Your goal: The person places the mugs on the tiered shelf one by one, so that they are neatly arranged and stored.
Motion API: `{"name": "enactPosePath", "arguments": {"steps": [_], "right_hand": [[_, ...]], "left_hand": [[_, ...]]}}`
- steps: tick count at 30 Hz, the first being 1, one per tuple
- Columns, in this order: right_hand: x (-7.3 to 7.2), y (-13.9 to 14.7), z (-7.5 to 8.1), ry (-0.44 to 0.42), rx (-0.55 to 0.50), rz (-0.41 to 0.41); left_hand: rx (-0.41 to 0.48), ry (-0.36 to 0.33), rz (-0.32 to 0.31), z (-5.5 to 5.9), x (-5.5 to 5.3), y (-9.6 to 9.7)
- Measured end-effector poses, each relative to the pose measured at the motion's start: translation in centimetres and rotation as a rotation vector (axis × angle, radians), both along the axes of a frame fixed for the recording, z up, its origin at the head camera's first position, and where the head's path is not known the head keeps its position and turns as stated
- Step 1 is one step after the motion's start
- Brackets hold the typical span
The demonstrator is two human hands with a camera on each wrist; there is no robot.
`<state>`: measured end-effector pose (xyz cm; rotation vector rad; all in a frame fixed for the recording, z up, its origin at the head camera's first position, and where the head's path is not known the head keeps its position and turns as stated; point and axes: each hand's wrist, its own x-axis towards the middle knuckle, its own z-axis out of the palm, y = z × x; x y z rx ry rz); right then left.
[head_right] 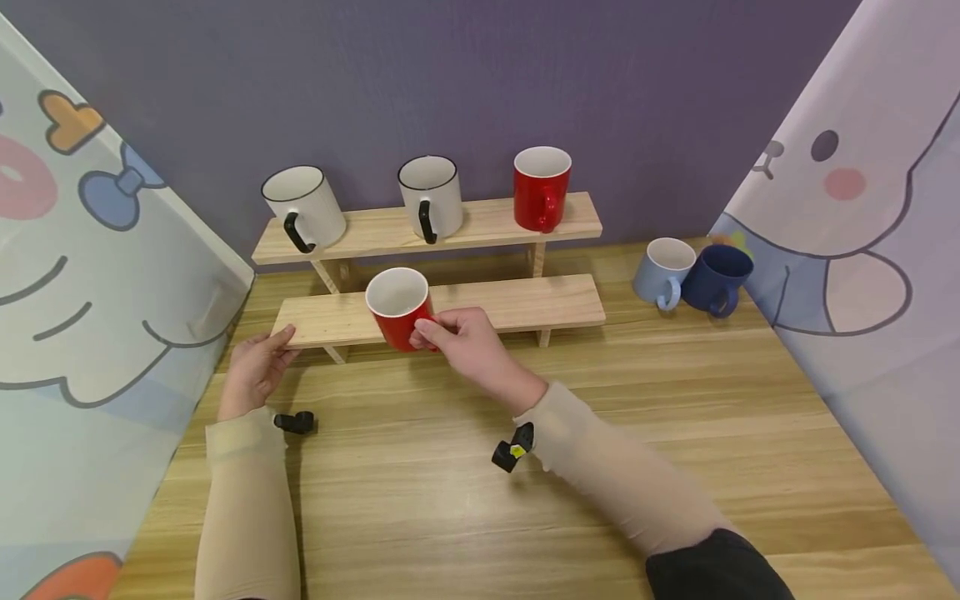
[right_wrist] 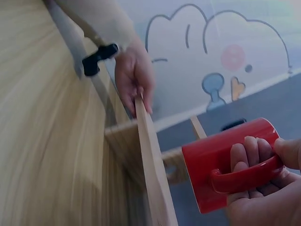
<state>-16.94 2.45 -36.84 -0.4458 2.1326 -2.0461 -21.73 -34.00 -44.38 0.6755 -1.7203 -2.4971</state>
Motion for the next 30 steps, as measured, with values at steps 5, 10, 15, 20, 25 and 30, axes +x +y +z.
{"name": "enactPosePath", "arguments": {"steps": [5,10,15,20,25,30], "right_hand": [[-0.2,-3.3,-0.3,-0.049,-0.047,0.006],[-0.5,-5.9,-0.5,-0.096,-0.081,-0.005],[-0.8,-8.3,-1.0,-0.101,-0.084,-0.051],[-0.8,-10.6,-1.3,-0.092,-0.097,-0.094],[-0.5,-12.6,-1.4,-0.090,-0.101,-0.119],[-0.6,-14.2,-1.5,-0.039,-0.113,-0.175]], "left_hand": [[0.018,0.002,-0.004,0.1,0.0,-0.1],[0.001,-0.021,-0.015,0.3,0.0,0.0],[0.012,-0.023,-0.024,0.4,-0.2,0.0],[0.031,-0.021,-0.023,0.6,-0.2,-0.1],[0.040,-0.024,-0.023,0.3,-0.1,-0.3],[0.046,-0.025,-0.010,0.1,-0.3,-0.3]]}}
